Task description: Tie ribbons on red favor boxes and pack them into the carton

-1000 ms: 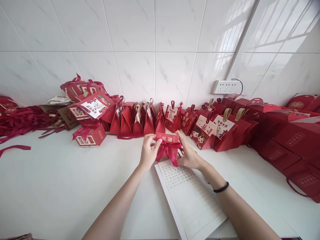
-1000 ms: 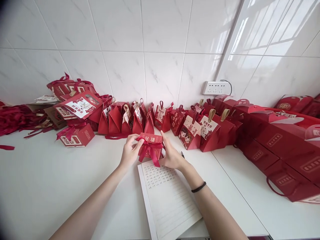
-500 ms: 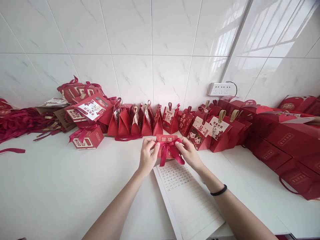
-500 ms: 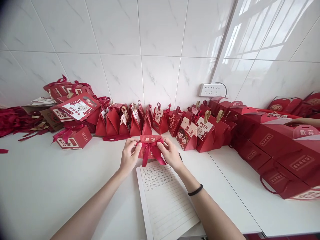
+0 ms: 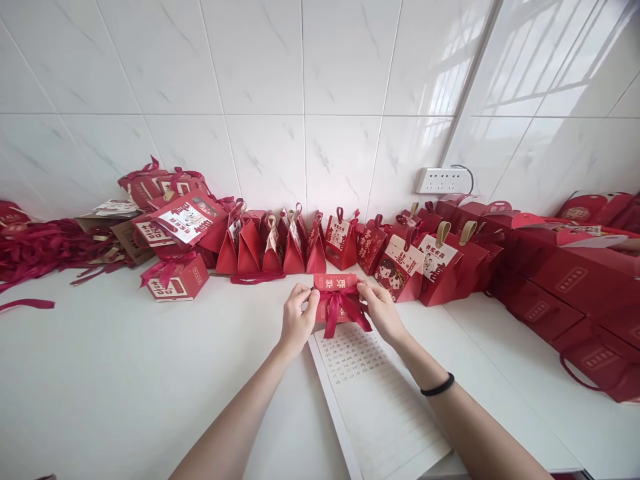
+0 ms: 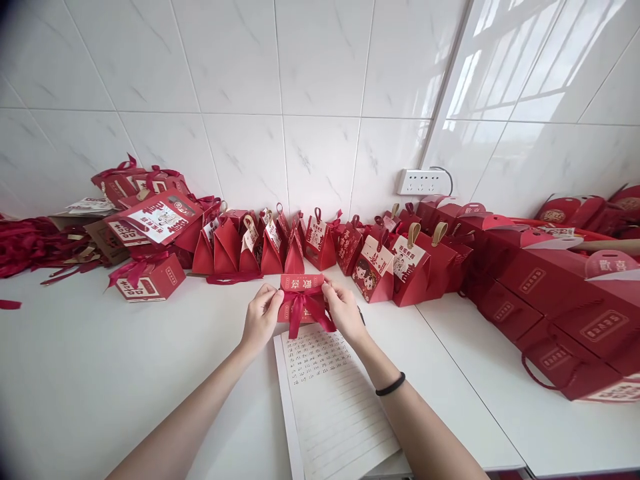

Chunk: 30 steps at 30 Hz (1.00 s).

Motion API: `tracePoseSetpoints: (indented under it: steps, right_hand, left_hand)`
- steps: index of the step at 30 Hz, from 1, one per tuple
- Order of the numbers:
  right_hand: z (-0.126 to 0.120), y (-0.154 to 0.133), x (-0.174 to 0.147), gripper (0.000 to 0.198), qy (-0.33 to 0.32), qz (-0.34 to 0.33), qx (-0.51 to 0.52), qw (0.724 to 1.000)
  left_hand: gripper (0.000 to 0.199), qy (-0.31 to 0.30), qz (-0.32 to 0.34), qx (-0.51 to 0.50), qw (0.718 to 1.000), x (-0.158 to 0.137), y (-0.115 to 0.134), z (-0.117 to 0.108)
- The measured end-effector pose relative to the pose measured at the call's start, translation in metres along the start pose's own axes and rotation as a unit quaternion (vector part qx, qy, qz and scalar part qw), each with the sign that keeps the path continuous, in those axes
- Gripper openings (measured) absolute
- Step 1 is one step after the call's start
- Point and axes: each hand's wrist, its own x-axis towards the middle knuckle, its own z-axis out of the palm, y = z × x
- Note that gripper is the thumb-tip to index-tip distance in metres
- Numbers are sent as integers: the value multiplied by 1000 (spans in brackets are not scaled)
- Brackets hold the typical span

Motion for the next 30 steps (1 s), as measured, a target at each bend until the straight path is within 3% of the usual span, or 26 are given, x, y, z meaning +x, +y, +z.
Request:
tracePoseSetpoints:
  steps: [4, 7, 8, 12, 14, 16, 18, 20, 23, 26, 30]
  right_hand:
    - [-2, 2, 2, 42, 4, 8, 37, 999]
    - [-5, 1, 2, 39, -17, -10, 62, 998]
    - [-6, 1, 2, 38, -27, -13, 71, 997]
    - [-11, 5, 3, 40, -48, -8, 70, 996]
    - [-13, 8, 5, 41, -62, -2, 70, 996]
    - [-15, 8, 8, 39, -84, -5, 56, 995]
    - [-20, 3, 11, 38, -77, -7, -69, 995]
    - [-28, -4, 12, 35, -43, 1, -253, 967]
    - [-43, -13, 10, 24, -26, 44, -423, 905]
    - [-58, -11, 6, 16, -56, 118, -494, 860]
    - [-70, -3, 2, 15, -96, 206, -544, 808]
  left_hand:
    - [38, -11, -41, -29, 999, 0, -5, 0]
    - [15, -31, -54, -86, 994, 1, -13, -6]
    - [22, -57, -55, -105, 991, 2, -16, -9]
    - [96, -208, -24, -51, 977, 4, -18, -21]
    - [104, -232, -4, -1, 973, 5, -17, -22]
    - [101, -211, -12, 19, 977, 9, -15, -22]
    - [95, -158, -59, 7, 986, 17, -13, -22]
    - [86, -85, -128, -69, 986, 29, -7, -26]
    - [58, -17, -228, -237, 944, 51, 11, -41]
    - [39, -37, -293, -316, 902, 69, 37, -62]
    - [34, -51, -319, -374, 870, 81, 74, -88]
